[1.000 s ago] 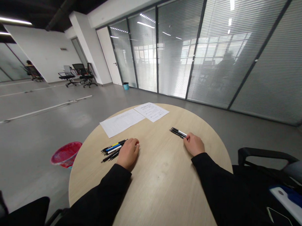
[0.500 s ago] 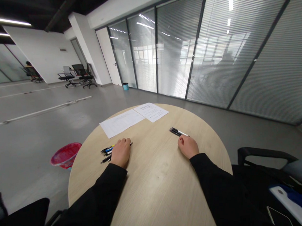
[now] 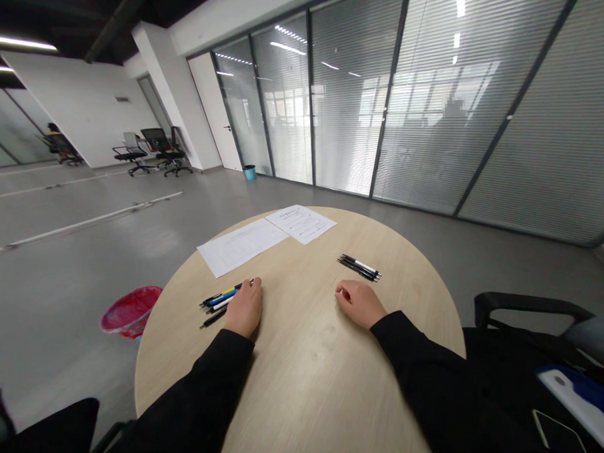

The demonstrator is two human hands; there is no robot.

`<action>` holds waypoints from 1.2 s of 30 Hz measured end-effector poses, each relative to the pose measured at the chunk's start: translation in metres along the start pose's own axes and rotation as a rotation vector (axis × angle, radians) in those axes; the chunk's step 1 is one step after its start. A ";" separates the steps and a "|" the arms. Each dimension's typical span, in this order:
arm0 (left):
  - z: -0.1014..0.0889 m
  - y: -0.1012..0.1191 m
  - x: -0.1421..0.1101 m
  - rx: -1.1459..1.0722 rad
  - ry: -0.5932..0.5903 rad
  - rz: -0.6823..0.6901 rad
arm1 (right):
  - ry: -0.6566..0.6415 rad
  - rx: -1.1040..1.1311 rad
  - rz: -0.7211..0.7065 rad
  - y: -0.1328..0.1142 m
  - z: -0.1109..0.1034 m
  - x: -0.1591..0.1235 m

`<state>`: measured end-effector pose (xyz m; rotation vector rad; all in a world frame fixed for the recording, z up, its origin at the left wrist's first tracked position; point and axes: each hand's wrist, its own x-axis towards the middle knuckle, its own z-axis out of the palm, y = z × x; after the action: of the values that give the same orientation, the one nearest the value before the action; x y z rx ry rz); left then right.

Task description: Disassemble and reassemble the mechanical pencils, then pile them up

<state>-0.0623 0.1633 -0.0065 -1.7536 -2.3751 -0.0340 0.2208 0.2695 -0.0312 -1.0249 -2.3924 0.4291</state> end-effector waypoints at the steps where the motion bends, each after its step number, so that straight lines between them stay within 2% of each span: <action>1: 0.000 0.000 -0.001 0.001 -0.001 -0.001 | -0.005 0.011 -0.013 -0.002 0.001 -0.001; 8: -0.014 0.012 -0.007 0.012 0.001 0.044 | -0.030 0.032 -0.069 -0.011 0.002 -0.003; 13: -0.019 0.016 -0.007 -0.039 0.050 0.110 | -0.033 0.047 -0.075 -0.011 0.002 -0.003; 15: -0.020 0.018 -0.007 -0.096 0.107 0.150 | -0.032 0.050 -0.077 -0.011 0.003 -0.003; 21: -0.027 0.030 -0.014 -0.377 0.411 0.266 | 0.012 0.097 -0.114 -0.017 0.005 -0.003; 24: -0.028 0.036 -0.018 -0.459 0.474 0.277 | 0.032 0.122 -0.140 -0.021 0.005 -0.003; 29: -0.029 0.046 -0.023 -0.597 0.413 0.300 | 0.057 0.183 -0.189 -0.039 0.008 -0.005; 33: -0.034 0.056 -0.028 -0.682 0.327 0.412 | 0.062 0.247 -0.255 -0.057 0.009 -0.006; 36: -0.039 0.064 -0.033 -0.758 0.277 0.439 | 0.095 0.291 -0.280 -0.064 0.008 -0.007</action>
<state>0.0132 0.1459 0.0205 -2.3355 -1.8347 -1.1546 0.1834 0.2207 -0.0103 -0.5599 -2.2603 0.5888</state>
